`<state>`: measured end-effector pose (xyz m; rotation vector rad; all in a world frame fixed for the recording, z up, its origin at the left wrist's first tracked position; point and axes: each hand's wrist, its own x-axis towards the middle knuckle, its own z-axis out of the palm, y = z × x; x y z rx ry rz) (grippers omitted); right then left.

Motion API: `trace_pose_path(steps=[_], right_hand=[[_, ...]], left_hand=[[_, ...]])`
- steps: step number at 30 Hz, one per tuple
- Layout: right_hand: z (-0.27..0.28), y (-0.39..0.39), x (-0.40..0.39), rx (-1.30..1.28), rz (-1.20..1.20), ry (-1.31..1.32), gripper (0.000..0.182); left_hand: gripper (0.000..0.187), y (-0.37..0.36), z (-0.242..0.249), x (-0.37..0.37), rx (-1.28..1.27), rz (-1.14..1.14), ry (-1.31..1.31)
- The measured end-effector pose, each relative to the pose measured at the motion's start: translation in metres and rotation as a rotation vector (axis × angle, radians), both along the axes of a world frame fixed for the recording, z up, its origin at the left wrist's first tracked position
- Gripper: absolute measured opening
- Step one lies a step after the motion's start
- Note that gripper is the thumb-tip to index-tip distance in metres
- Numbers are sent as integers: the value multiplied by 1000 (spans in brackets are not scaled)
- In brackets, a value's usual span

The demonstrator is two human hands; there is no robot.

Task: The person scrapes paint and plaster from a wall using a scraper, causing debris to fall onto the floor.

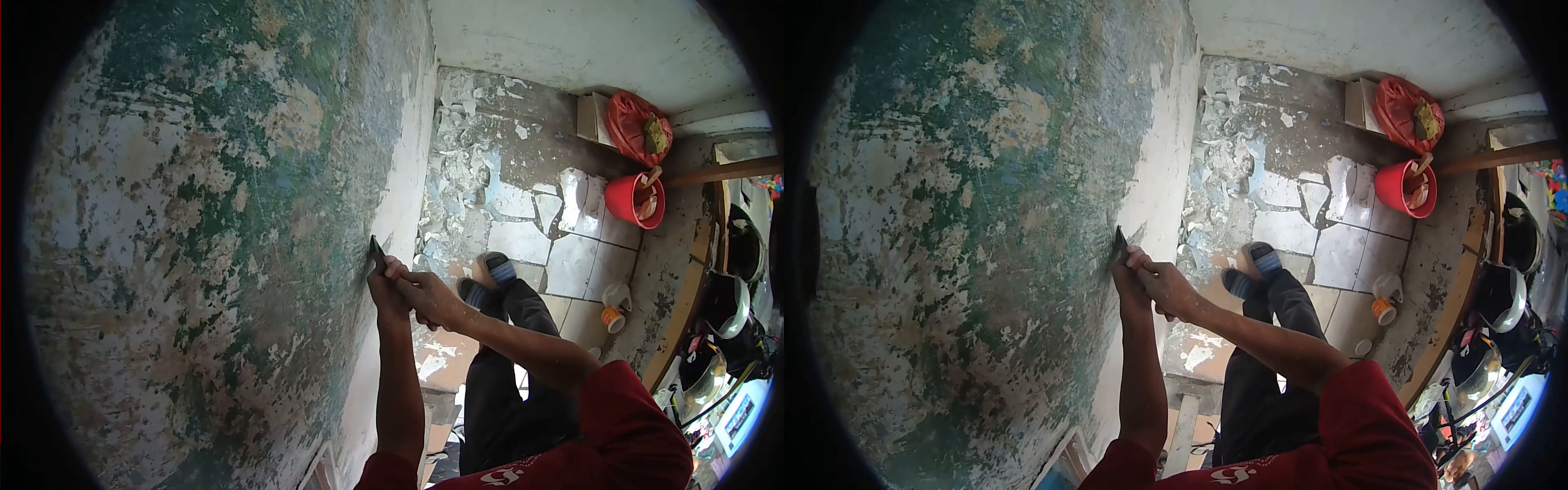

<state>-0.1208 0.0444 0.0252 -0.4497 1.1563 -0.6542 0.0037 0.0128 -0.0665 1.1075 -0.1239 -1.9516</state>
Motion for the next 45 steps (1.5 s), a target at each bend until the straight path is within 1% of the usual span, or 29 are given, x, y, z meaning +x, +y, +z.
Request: trace_pose_path(steps=[2,3,6,7,10,12,14,15,16,18,20,21,22,23,24,25,28,29,30,32,33,34,35,38,39,40,42,43,45], right_hand=[[-6,16,2,-135,14,61,39],[-9,19,5,-204,18,55,38],[-5,-6,-1,35,86,2,35],[-10,-6,0,37,-39,-28,34],[-5,6,-4,-93,13,27,37],[1,2,0,-28,-14,22,36],[-8,-8,3,46,-32,-33,37],[-7,-14,-2,73,-55,-35,39],[-15,-18,-3,92,-101,-49,43],[-19,-5,-7,20,-67,-14,47],[1,5,-6,12,-14,-6,45],[2,4,-5,9,-11,-32,44],[1,3,-2,8,-8,-59,44],[-17,0,6,47,-22,-64,44],[-41,-8,10,79,-32,-62,44],[-46,-18,3,199,4,-19,43],[-27,3,-17,0,2,6,42],[-28,13,-12,-50,15,-5,40],[-28,13,-11,-30,13,-26,39],[-26,10,-4,5,19,-79,37],[-32,5,-1,38,4,-54,35],[-40,7,0,-28,10,-36,33],[-47,11,0,-27,-16,-40,32],[-41,27,6,-72,-42,-10,32],[-33,29,8,-68,-10,-11,32],[-32,24,7,-36,-13,-6,33],[-33,12,10,36,-6,-3,34],[-47,7,18,102,-71,-72,37],[-62,7,16,88,-98,-31,37]], left_hand=[[24,9,-1,5,118,134,494],[20,11,5,8,82,137,567],[22,-9,-2,2,172,173,254],[21,-12,-7,-3,252,194,199],[19,-3,-4,-2,211,171,362],[21,0,4,9,158,180,391],[21,-13,-5,1,243,214,314],[20,-17,-27,4,181,92,139],[22,-22,-29,-5,201,99,191],[24,-16,-21,-11,204,147,231],[24,-1,0,-1,141,138,224],[25,3,-8,10,197,207,195],[24,0,-37,23,182,122,181],[24,-3,-75,39,171,39,167],[22,-6,-81,34,161,0,305],[20,-12,-78,24,154,-48,437],[18,-1,-39,-3,219,211,296],[19,10,-27,1,158,205,450],[18,17,-14,-1,183,281,447],[16,12,-14,1,177,264,294],[16,8,-28,5,148,184,201],[15,2,-34,4,117,100,110],[16,3,-39,1,135,132,114],[17,20,-35,11,237,274,483],[19,26,-30,19,201,207,473],[19,27,-33,26,208,224,509],[21,13,-46,24,26,-44,-68],[20,3,-48,17,176,90,154],[19,-1,-65,15,244,129,216]])
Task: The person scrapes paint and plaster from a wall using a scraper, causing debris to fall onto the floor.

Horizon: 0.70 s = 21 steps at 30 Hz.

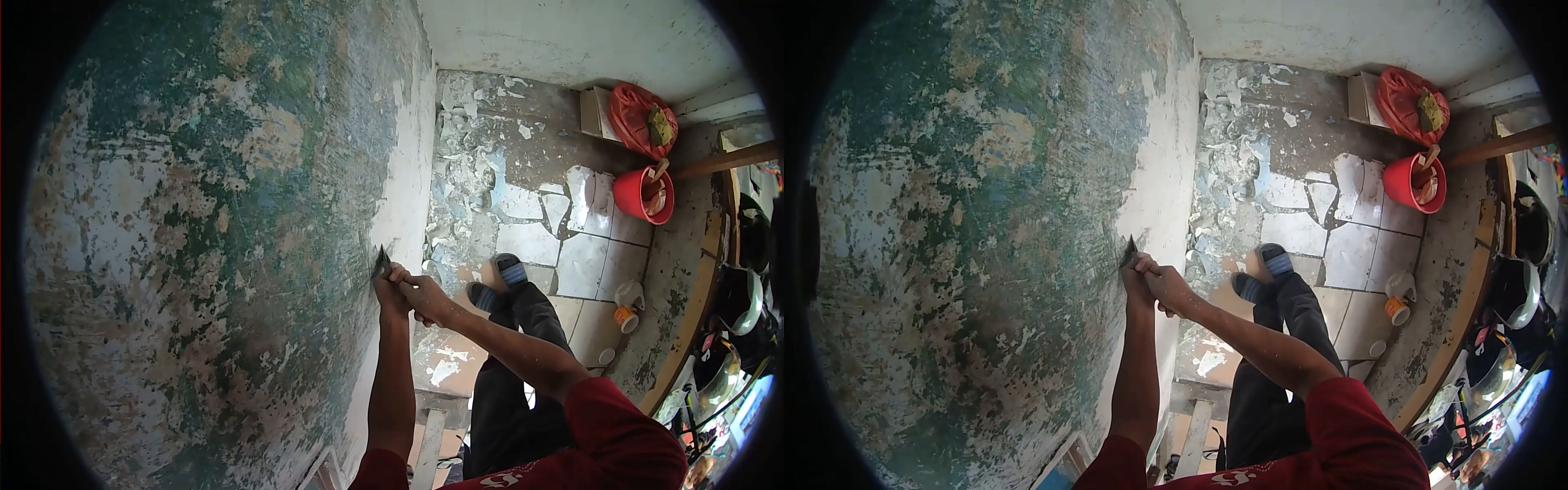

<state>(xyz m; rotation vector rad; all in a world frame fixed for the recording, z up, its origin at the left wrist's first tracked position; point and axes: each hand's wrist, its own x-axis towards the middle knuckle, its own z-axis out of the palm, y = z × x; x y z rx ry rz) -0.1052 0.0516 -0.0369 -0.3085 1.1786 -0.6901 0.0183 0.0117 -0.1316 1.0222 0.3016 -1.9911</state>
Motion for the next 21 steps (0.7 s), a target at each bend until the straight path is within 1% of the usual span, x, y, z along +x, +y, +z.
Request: trace_pose_path(steps=[2,3,4,6,7,8,9,11,13,14,17,18,21], right_hand=[[0,11,-4,-76,45,25,36],[12,15,-7,-124,85,38,35],[14,14,-7,-122,107,32,35],[15,6,-6,-105,127,24,35],[7,0,-4,-76,126,28,35],[0,-6,-3,-47,126,32,35],[-6,-10,-6,-1,123,27,34],[-9,0,-13,-92,159,113,33],[11,8,-14,-157,172,100,33],[18,12,-12,-173,188,78,33],[14,-1,-6,-77,107,22,34],[11,-9,-9,-39,96,18,34],[-4,-1,-13,-105,90,75,33]], left_hand=[[18,9,0,0,-22,32,76],[18,17,10,3,-47,45,128],[19,23,19,7,-3,72,151],[19,15,24,1,-20,35,-16],[20,10,24,-2,-28,20,-102],[19,2,5,-1,-52,-23,-123],[19,-1,-1,-9,-29,49,-6],[20,6,-3,-13,36,92,96],[21,21,12,-3,-61,91,253],[20,24,20,3,-73,107,289],[19,6,27,-3,-8,29,-22],[19,-3,18,-8,33,73,48],[19,0,3,-13,30,59,90]])
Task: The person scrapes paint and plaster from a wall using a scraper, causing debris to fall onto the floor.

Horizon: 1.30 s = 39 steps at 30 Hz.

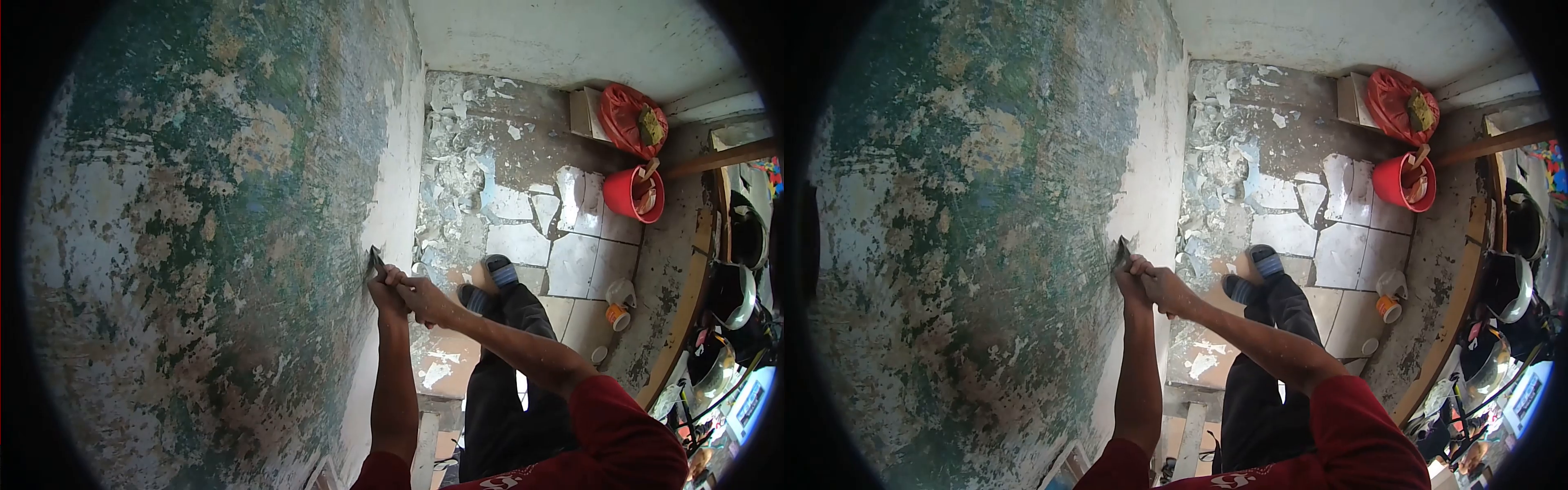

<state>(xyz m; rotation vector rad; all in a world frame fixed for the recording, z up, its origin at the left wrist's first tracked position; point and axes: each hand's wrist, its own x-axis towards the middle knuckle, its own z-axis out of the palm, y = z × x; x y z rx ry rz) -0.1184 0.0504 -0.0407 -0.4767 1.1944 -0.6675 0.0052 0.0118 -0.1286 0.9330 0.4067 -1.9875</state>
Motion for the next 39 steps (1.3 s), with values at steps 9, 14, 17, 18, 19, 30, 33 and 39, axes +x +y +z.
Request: trace_pose_path(steps=[9,14,17,18,19,30,33,39], right_hand=[[18,-10,-2,4,2,-20,36],[44,5,-6,-109,33,-39,34],[47,-9,-2,-4,19,-60,33],[30,-14,0,48,2,-76,33],[28,-18,-4,60,-5,-82,34],[32,-41,-23,77,45,-88,38],[52,-25,-35,-14,146,-45,36],[46,-41,-30,5,172,-91,31]], left_hand=[[17,-8,19,-3,-51,-34,-91],[20,9,47,9,-104,35,239],[18,-8,45,5,-32,-1,10],[17,-16,40,-2,-62,-34,-42],[17,-22,33,-10,-10,-33,-67],[20,-34,36,-20,20,2,-71],[22,-21,61,-26,-26,41,-119],[17,-30,57,-24,14,91,5]])
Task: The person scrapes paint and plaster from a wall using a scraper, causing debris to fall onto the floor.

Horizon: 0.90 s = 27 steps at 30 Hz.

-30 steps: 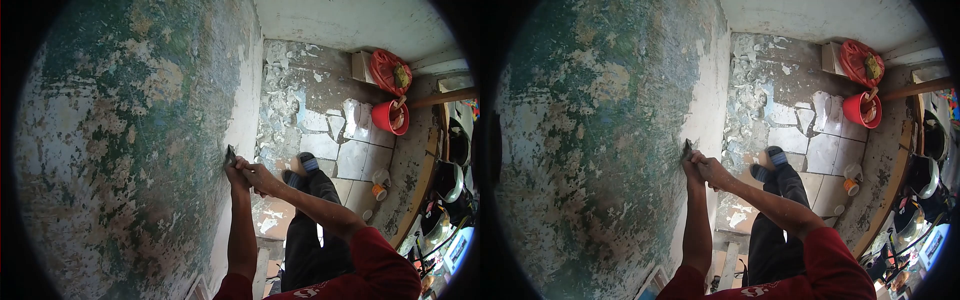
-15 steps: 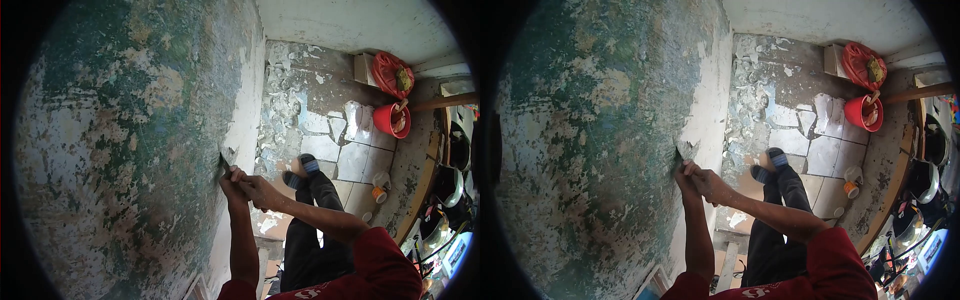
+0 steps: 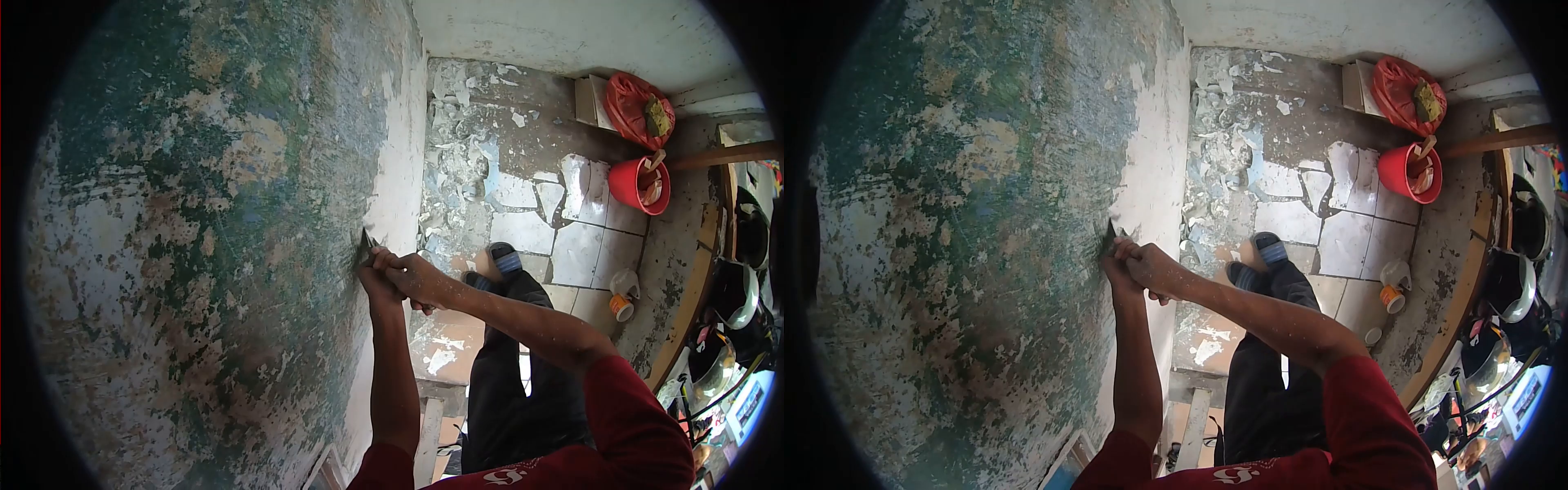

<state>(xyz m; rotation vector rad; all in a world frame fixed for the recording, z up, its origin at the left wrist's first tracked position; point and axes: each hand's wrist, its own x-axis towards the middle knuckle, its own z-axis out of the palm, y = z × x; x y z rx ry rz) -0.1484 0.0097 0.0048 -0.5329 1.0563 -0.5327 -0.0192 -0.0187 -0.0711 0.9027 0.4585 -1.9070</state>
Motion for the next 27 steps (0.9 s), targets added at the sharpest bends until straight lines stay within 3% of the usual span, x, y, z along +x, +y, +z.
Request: trace_pose_path(steps=[5,7,11,13,15,19,20,23,24,27], right_hand=[[31,17,-7,-78,-13,-20,34],[27,13,-3,-43,-41,-51,35],[-35,-13,0,187,-82,-9,35],[-15,-1,-11,72,-49,44,35],[5,9,-12,53,4,-38,36],[-17,-9,5,146,-13,-23,33],[-24,-10,2,162,-2,-37,33],[-19,7,-4,66,-17,24,34],[-7,13,-6,28,9,20,31],[7,10,-1,-17,2,-35,30]], left_hand=[[18,18,22,8,-111,-46,-57],[18,10,24,9,-20,-29,-74],[19,-16,-27,-9,25,-154,-197],[22,-5,-20,-14,-186,-186,-351],[19,10,10,-11,-31,-11,-292],[12,3,-25,12,-193,-106,-6],[14,1,-30,8,-58,-58,-112],[13,13,-21,-5,-177,-131,-310],[19,16,-8,-6,-30,2,-253],[18,18,-7,10,-95,-8,-200]])
